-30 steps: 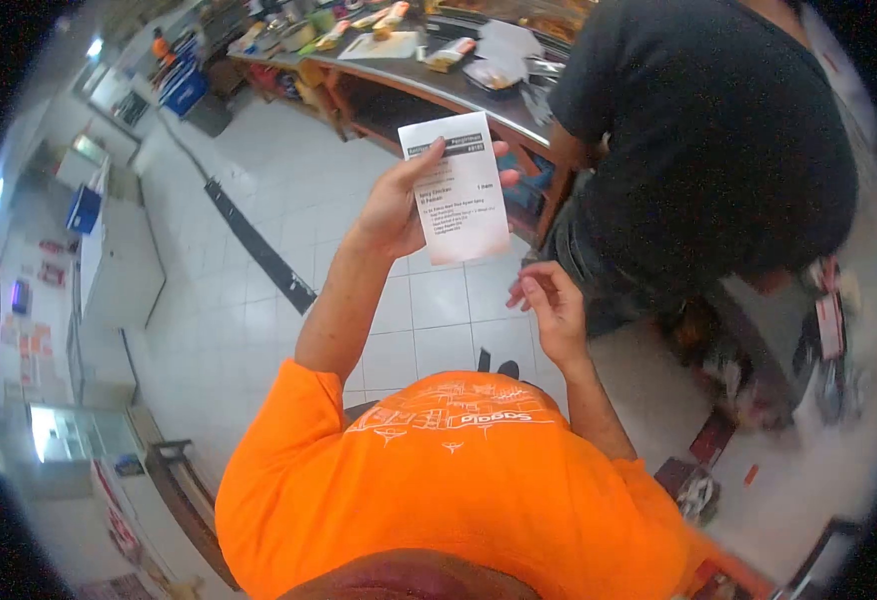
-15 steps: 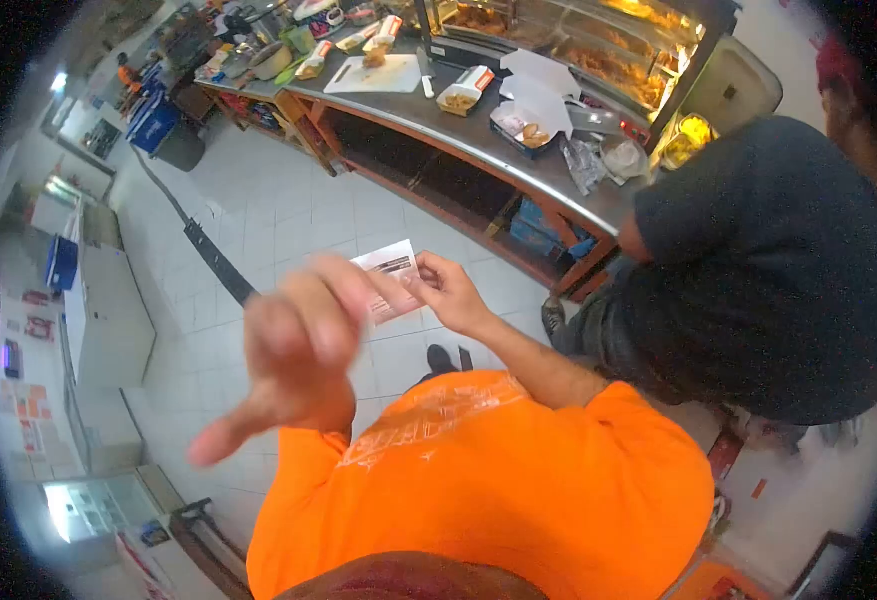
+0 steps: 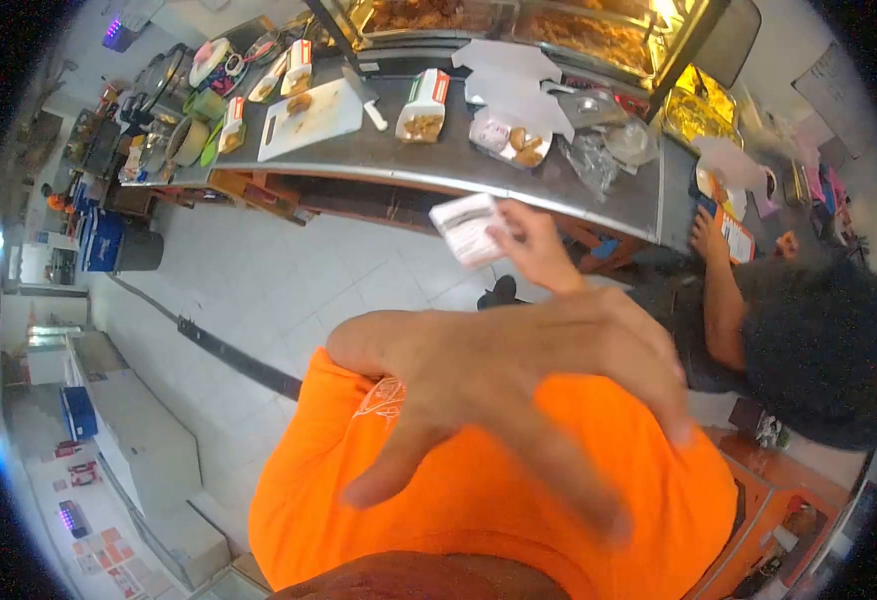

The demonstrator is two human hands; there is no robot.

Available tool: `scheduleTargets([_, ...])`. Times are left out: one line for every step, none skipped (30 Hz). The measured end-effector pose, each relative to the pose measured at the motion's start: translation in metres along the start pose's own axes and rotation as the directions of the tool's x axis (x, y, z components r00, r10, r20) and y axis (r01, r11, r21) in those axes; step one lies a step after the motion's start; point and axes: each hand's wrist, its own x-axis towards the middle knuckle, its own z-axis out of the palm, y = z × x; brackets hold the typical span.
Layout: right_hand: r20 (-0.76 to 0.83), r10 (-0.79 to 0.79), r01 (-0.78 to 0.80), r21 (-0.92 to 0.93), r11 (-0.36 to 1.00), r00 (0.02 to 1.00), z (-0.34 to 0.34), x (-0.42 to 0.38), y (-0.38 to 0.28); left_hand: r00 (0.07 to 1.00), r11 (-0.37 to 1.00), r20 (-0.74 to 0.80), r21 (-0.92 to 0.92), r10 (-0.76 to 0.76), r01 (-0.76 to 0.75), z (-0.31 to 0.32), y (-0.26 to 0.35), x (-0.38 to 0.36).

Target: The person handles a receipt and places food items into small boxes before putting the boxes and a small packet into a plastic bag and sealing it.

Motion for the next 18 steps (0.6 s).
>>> scheduleTargets([-0.117, -0.019, 0.013, -0.051, 0.999, 0.993, -0.017, 0.024, 0.001, 0.988, 0.993, 0.113, 0.045, -0.109, 0.105, -0.025, -0.01, -0.015])
scheduleTargets([-0.231, -0.044, 0.021, -0.1, 0.995, 0.972, -0.036, 0.05, 0.001, 0.965, 0.971, 0.108, 0.02, -0.237, 0.237, -0.046, -0.018, -0.031])
scheduleTargets([-0.368, -0.031, 0.023, -0.027, 0.999, 0.929, -0.054, 0.077, -0.006, 0.925, 0.93, 0.108, -0.008, -0.364, 0.367, -0.065, -0.026, -0.049])
scheduleTargets([-0.497, -0.015, 0.041, 0.042, 0.998, 0.868, -0.075, 0.107, -0.016, 0.88, 0.883, 0.085, -0.007, -0.468, 0.47, -0.086, -0.029, -0.067])
scheduleTargets([-0.556, -0.151, 0.187, 0.01, 0.982, 0.818, -0.099, 0.14, -0.026, 0.824, 0.826, 0.066, -0.004, -0.563, 0.564, -0.11, -0.03, -0.086])
scheduleTargets([-0.609, -0.285, 0.332, -0.037, 0.942, 0.74, -0.124, 0.174, -0.036, 0.758, 0.759, -0.04, -0.017, -0.651, 0.651, -0.131, -0.032, -0.109])
scheduleTargets([-0.664, -0.363, 0.328, -0.183, 0.927, 0.654, -0.149, 0.206, -0.045, 0.676, 0.686, -0.136, -0.042, -0.724, 0.726, -0.146, -0.032, -0.137])
scheduleTargets([-0.701, -0.448, 0.304, -0.331, 0.893, 0.554, -0.175, 0.238, -0.057, 0.558, 0.613, -0.283, -0.168, -0.78, 0.772, -0.157, -0.035, -0.17])
scheduleTargets([-0.684, -0.531, 0.391, -0.369, 0.843, 0.499, -0.194, 0.269, -0.074, 0.41, 0.519, -0.401, -0.218, -0.82, 0.826, -0.17, -0.036, -0.198])
scheduleTargets([-0.662, -0.6, 0.465, -0.4, 0.79, 0.449, -0.208, 0.297, -0.088, 0.273, 0.454, -0.517, -0.262, -0.811, 0.852, -0.181, -0.033, -0.218])
scheduleTargets([-0.647, -0.631, 0.49, -0.421, 0.763, 0.428, -0.222, 0.325, -0.1, 0.189, 0.428, -0.579, -0.31, -0.794, 0.849, -0.194, -0.03, -0.239])
scheduleTargets([-0.632, -0.662, 0.516, -0.44, 0.735, 0.403, -0.235, 0.351, -0.109, 0.114, 0.399, -0.617, -0.347, -0.779, 0.849, -0.207, -0.023, -0.254])
scheduleTargets([-0.62, -0.666, 0.453, -0.495, 0.742, 0.415, -0.25, 0.374, -0.114, 0.036, 0.369, -0.651, -0.383, -0.759, 0.846, -0.221, -0.018, -0.266])
scheduleTargets([-0.611, -0.667, 0.384, -0.545, 0.745, 0.426, -0.266, 0.392, -0.117, 0.0, 0.348, -0.677, -0.379, -0.736, 0.857, -0.235, -0.016, -0.275])
scheduleTargets([-0.667, -0.602, 0.383, -0.468, 0.797, 0.438, -0.278, 0.403, -0.117, -0.04, 0.323, -0.7, -0.377, -0.713, 0.868, -0.248, -0.013, -0.283])
scheduleTargets([-0.667, -0.535, 0.345, -0.41, 0.844, 0.518, -0.292, 0.406, -0.12, -0.072, 0.302, -0.725, -0.372, -0.685, 0.878, -0.265, -0.011, -0.287])
scheduleTargets([-0.661, -0.46, 0.297, -0.351, 0.888, 0.592, -0.307, 0.404, -0.122, -0.078, 0.31, -0.725, -0.385, -0.684, 0.869, -0.281, -0.008, -0.288])
scheduleTargets([-0.648, -0.377, 0.24, -0.293, 0.926, 0.662, -0.316, 0.403, -0.127, -0.062, 0.295, -0.72, -0.359, -0.691, 0.885, -0.3, -0.005, -0.292])
